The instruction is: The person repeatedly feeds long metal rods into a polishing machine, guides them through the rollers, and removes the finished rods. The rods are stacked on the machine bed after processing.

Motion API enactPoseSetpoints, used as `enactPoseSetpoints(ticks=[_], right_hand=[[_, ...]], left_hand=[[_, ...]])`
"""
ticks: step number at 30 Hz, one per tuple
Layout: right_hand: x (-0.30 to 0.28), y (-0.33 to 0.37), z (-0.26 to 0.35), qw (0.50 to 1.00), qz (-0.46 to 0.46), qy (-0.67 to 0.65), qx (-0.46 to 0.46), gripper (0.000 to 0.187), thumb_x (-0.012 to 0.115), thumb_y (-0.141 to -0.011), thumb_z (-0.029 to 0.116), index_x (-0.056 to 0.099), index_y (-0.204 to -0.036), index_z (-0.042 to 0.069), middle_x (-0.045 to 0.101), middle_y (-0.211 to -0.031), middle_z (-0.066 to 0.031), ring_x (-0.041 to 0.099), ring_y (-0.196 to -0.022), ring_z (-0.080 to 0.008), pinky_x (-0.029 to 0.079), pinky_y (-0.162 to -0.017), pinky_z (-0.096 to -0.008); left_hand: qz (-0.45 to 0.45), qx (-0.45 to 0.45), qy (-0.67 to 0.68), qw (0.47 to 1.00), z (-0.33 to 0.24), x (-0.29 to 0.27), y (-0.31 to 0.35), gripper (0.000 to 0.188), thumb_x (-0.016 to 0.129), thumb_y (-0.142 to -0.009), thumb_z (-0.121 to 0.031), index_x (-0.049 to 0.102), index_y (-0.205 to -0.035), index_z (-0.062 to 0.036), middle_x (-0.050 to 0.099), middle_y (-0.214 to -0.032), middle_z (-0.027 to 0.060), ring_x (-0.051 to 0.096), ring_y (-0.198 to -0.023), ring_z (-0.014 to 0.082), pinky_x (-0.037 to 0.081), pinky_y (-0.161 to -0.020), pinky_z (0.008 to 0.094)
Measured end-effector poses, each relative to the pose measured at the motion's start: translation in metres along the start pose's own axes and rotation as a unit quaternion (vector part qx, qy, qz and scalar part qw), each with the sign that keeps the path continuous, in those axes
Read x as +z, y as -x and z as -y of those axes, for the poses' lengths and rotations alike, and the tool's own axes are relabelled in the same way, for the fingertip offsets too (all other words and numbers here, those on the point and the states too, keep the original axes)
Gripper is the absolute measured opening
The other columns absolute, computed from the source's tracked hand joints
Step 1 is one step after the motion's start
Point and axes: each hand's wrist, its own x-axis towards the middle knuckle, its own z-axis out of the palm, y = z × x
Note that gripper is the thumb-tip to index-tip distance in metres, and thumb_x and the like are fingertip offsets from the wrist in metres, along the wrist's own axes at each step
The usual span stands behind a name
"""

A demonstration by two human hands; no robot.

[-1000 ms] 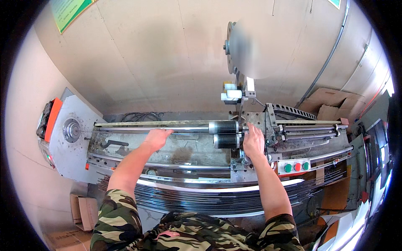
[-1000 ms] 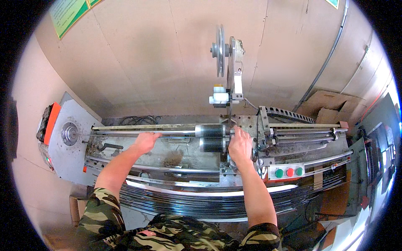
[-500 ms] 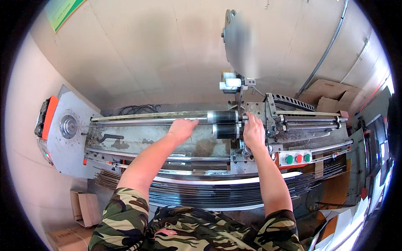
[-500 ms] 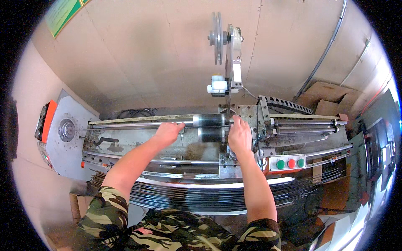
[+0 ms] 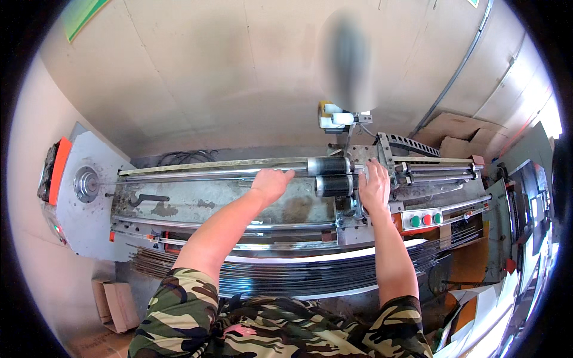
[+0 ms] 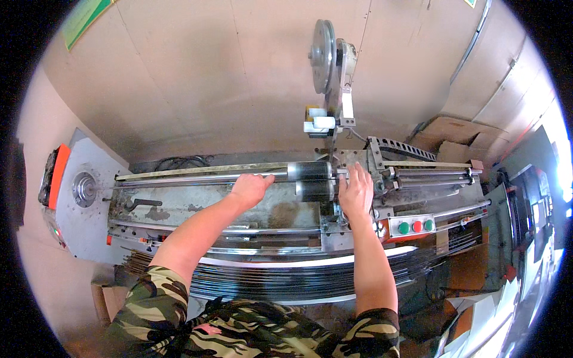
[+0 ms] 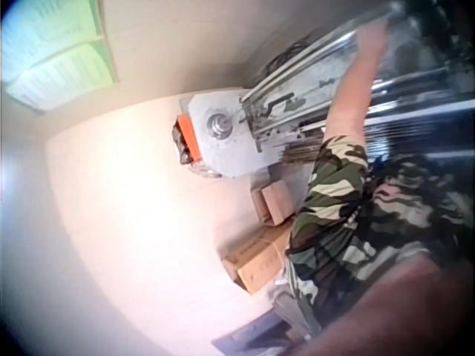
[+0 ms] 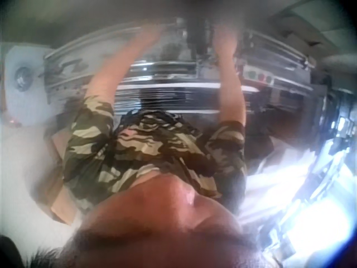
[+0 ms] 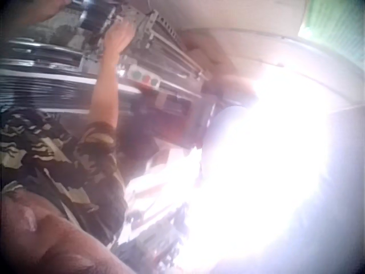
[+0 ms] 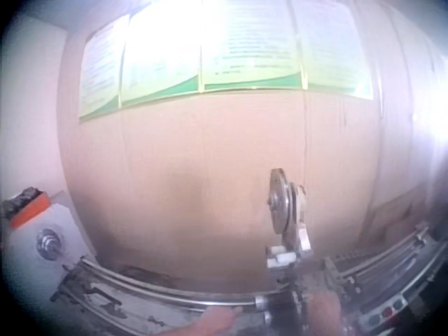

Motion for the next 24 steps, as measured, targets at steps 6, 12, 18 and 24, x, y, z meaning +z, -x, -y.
enactPoseSetpoints(ticks=[6, 12, 18, 24], right_hand=[[0.014, 0.004, 0.080, 0.997, 0.034, -0.068, -0.031, 0.033, 0.067, -0.089, 0.019, 0.065, -0.115, 0.000, 0.060, -0.132, -0.0208, 0.055, -0.123, -0.0384, 0.042, -0.106, -0.0472], [0.063, 0.019, 0.146, 0.987, 0.092, -0.105, -0.082, 0.036, 0.071, -0.086, 0.021, 0.066, -0.113, -0.001, 0.062, -0.130, -0.0214, 0.057, -0.121, -0.0381, 0.042, -0.106, -0.0480], [0.080, 0.032, 0.185, 0.990, 0.090, -0.074, -0.082, 0.035, 0.071, -0.084, 0.018, 0.065, -0.114, 0.000, 0.066, -0.121, -0.0185, 0.058, -0.119, -0.0363, 0.042, -0.106, -0.0475], [0.081, 0.032, 0.227, 0.988, 0.121, -0.084, -0.052, 0.036, 0.072, -0.084, 0.017, 0.064, -0.114, 0.000, 0.066, -0.119, -0.0183, 0.058, -0.117, -0.0373, 0.043, -0.105, -0.0466]], left_hand=[[-0.016, 0.001, 0.009, 1.000, 0.033, 0.012, 0.021, 0.024, 0.051, -0.091, -0.009, 0.059, -0.113, -0.0116, 0.072, -0.091, 0.0135, 0.071, -0.087, 0.0333, 0.055, -0.073, 0.0460], [-0.035, 0.015, 0.036, 0.999, 0.083, 0.017, 0.051, 0.025, 0.051, -0.090, -0.009, 0.060, -0.114, -0.0118, 0.071, -0.089, 0.0130, 0.071, -0.085, 0.0334, 0.054, -0.072, 0.0469], [-0.018, 0.017, 0.034, 0.999, 0.168, 0.024, 0.110, 0.020, 0.047, -0.092, -0.013, 0.058, -0.109, -0.0114, 0.070, -0.087, 0.0149, 0.070, -0.084, 0.0355, 0.053, -0.070, 0.0500], [-0.001, 0.024, 0.041, 0.999, 0.230, 0.024, 0.150, 0.020, 0.048, -0.091, -0.011, 0.058, -0.108, -0.0091, 0.068, -0.088, 0.0163, 0.069, -0.086, 0.0374, 0.052, -0.072, 0.0509]])
